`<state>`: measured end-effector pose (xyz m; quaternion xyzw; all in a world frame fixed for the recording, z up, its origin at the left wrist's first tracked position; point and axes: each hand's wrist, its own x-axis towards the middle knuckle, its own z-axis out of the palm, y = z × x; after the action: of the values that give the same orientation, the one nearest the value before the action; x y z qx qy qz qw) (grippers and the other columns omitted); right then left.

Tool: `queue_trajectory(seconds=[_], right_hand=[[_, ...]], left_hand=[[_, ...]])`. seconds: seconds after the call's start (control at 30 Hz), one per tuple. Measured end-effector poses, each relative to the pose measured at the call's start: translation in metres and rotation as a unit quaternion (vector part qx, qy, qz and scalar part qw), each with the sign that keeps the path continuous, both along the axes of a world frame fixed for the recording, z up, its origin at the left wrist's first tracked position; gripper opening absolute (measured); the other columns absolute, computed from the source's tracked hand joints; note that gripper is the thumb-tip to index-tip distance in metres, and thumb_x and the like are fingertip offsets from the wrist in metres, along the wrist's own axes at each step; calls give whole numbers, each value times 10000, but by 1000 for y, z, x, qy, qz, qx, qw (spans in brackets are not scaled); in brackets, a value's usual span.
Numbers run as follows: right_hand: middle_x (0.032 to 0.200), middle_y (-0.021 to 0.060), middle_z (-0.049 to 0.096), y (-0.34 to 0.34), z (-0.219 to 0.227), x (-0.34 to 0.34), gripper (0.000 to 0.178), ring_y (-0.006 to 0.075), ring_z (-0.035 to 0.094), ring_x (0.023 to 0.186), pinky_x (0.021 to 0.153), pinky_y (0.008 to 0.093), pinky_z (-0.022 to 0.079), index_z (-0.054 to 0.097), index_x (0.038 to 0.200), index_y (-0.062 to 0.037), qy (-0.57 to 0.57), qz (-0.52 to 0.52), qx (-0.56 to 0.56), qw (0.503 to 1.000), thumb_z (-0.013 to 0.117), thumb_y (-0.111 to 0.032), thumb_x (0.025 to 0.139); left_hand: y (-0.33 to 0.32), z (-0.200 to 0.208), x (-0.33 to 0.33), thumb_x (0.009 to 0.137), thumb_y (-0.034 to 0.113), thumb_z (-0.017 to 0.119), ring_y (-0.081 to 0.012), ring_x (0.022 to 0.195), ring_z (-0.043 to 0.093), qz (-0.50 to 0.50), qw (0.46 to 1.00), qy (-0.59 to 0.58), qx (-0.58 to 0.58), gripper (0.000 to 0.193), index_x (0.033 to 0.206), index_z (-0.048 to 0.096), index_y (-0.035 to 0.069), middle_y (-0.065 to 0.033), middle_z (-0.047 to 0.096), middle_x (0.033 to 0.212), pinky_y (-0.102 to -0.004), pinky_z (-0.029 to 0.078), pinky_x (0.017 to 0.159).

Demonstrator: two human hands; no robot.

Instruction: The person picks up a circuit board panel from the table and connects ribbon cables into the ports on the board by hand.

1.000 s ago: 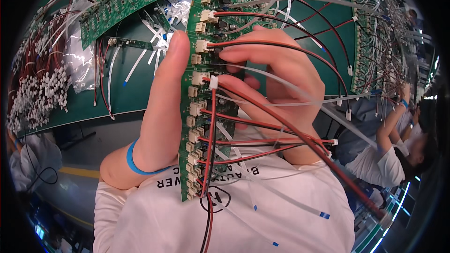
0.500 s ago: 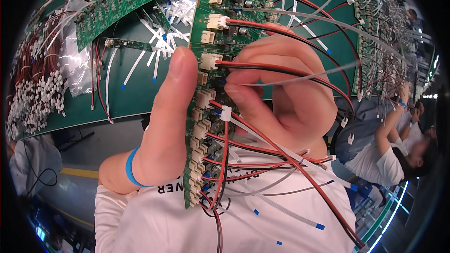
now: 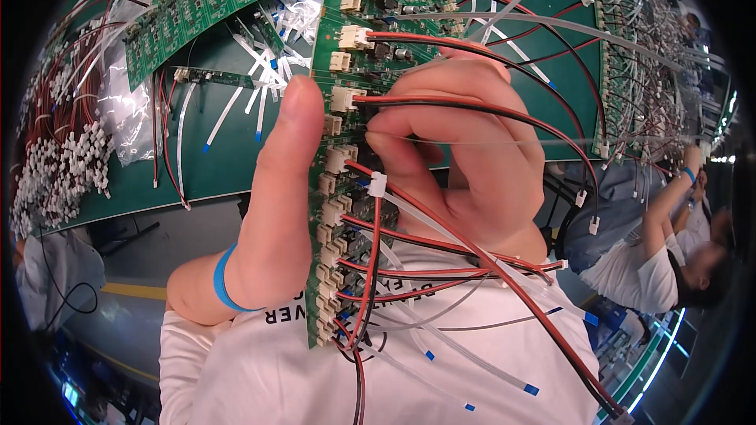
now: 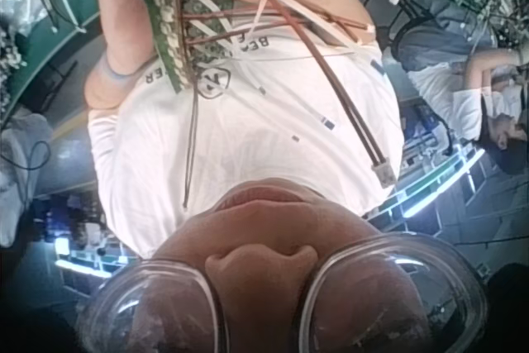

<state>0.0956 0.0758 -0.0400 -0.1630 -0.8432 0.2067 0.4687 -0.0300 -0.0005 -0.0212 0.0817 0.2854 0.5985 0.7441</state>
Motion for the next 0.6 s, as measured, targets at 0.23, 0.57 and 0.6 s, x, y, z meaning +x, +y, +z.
queue_trajectory(seconds=[0.23, 0.57, 0.6], right_hand=[[721, 55, 600, -2, -5, -3, 253, 196, 577, 666, 778, 396, 433, 603, 772, -50, 32, -26, -24, 999, 699, 66, 569], [678, 17, 597, -4, -10, -7, 212, 183, 580, 698, 705, 299, 424, 572, 676, -122, 25, -102, 25, 994, 659, -6, 522], [678, 17, 597, -3, -10, -6, 212, 183, 580, 698, 705, 299, 424, 572, 676, -122, 25, -101, 25, 994, 659, -6, 522]], left_hand=[[4, -2, 5, 944, 451, 289, -128, 869, 570, 8, 999, 20, -26, 508, 1144, 498, 34, -57, 585, 1009, -256, 452, 768], [4, -15, -3, 946, 435, 293, -157, 998, 546, -40, 997, -48, 54, 493, 1198, 478, 54, -68, 560, 1121, -291, 424, 869], [4, -10, 0, 946, 435, 293, -157, 998, 546, -39, 997, -47, 53, 493, 1198, 478, 54, -68, 560, 1121, -291, 424, 869]])
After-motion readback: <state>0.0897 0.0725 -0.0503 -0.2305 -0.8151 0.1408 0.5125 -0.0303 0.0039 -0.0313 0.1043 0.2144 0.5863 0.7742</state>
